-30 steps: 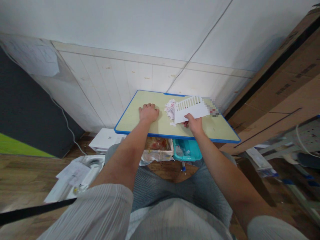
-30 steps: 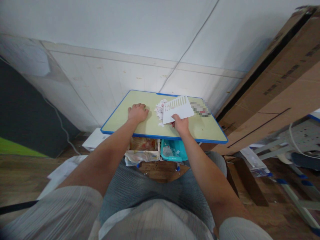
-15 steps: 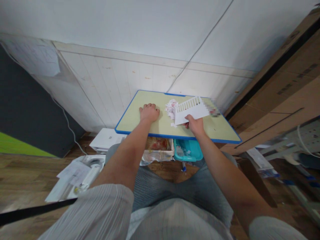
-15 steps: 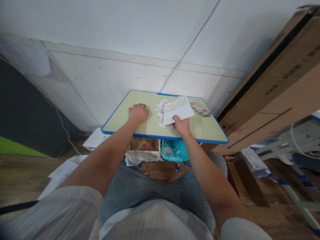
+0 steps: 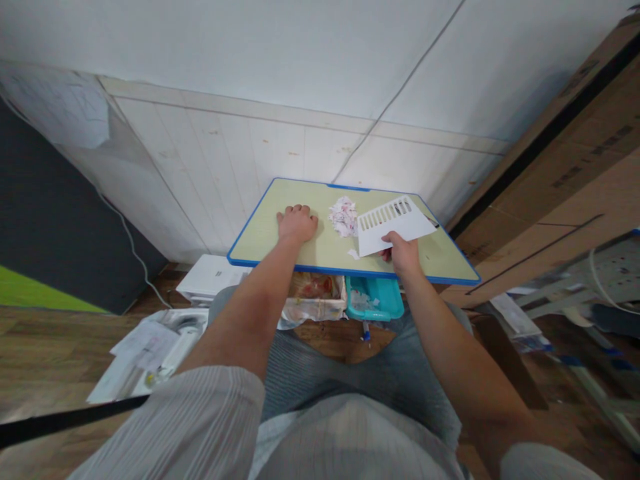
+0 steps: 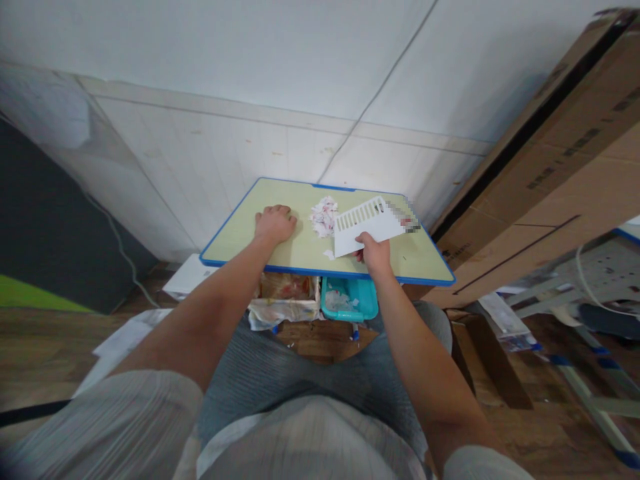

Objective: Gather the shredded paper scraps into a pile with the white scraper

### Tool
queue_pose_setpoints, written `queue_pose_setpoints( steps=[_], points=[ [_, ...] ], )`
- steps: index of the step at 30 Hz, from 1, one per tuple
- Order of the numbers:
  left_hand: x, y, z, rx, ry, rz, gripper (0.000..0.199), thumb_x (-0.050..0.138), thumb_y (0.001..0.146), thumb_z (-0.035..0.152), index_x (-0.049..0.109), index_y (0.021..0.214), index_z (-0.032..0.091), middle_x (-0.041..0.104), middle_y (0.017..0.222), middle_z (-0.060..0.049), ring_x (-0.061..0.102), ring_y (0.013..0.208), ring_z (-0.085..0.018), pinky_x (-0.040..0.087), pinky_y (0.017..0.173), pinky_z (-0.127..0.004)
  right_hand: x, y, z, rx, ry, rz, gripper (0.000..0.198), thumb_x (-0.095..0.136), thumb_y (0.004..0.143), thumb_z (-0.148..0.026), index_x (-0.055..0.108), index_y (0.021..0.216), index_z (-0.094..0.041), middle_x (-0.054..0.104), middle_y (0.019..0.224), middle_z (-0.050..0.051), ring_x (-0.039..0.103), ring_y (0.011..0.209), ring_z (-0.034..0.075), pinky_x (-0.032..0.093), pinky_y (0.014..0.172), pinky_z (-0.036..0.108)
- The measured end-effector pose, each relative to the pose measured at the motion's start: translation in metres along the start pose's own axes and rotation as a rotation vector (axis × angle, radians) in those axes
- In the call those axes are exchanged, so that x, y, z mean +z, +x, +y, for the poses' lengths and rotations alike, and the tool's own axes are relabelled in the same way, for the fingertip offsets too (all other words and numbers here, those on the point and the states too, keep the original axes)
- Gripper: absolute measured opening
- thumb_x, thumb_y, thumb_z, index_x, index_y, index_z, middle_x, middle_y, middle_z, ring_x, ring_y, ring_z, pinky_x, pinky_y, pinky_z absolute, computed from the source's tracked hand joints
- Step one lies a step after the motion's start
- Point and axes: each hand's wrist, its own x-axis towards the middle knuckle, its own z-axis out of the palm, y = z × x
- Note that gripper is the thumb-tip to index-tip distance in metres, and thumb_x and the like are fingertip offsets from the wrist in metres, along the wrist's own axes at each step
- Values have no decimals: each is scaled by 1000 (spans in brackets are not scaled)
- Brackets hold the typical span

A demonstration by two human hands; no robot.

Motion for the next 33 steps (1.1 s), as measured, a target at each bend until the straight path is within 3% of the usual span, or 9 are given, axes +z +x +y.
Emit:
queue_pose_setpoints(
  steps=[8,12,18,28,33],
  points=[
    [0,2,-1,0,-5,-3,54,42,114,39,73,153,18,66,168,-20,55,155,-42,44,127,-65,-2,-1,1,28,-9,-8,13,71,63,-31,60,65,-25,59,46,-1,46,35,15,35,33,25],
    [0,2,-1,-5,-7,-6,52,43,115,40,73,152,22,67,168,-20,55,155,-42,44,126,-64,-3,0,1,35,-14,77,11,67,61,-28,58,66,-26,54,45,-4,45,37,14,29,31,24],
    [-1,1,-1,-2,0,-3,52,42,115,40,73,152,21,67,168,-20,55,155,-41,44,126,-63,-3,1,-1,28,8,177,16,65,57,-27,57,72,-26,60,56,-6,47,42,13,37,34,25],
    [-5,-2,1,-10,-7,-9,51,42,115,39,74,151,24,67,166,-19,55,154,-41,43,126,-62,-3,0,1,10,37,113,18,71,65,-30,60,78,-26,61,54,-5,50,40,14,35,34,24],
    [-4,-1,0,-7,-7,-9,51,42,115,38,75,151,23,68,165,-20,56,153,-41,44,125,-62,0,0,2,1,9,40,15,75,67,-30,63,73,-25,64,50,-2,52,40,15,42,38,24]
  ],
)
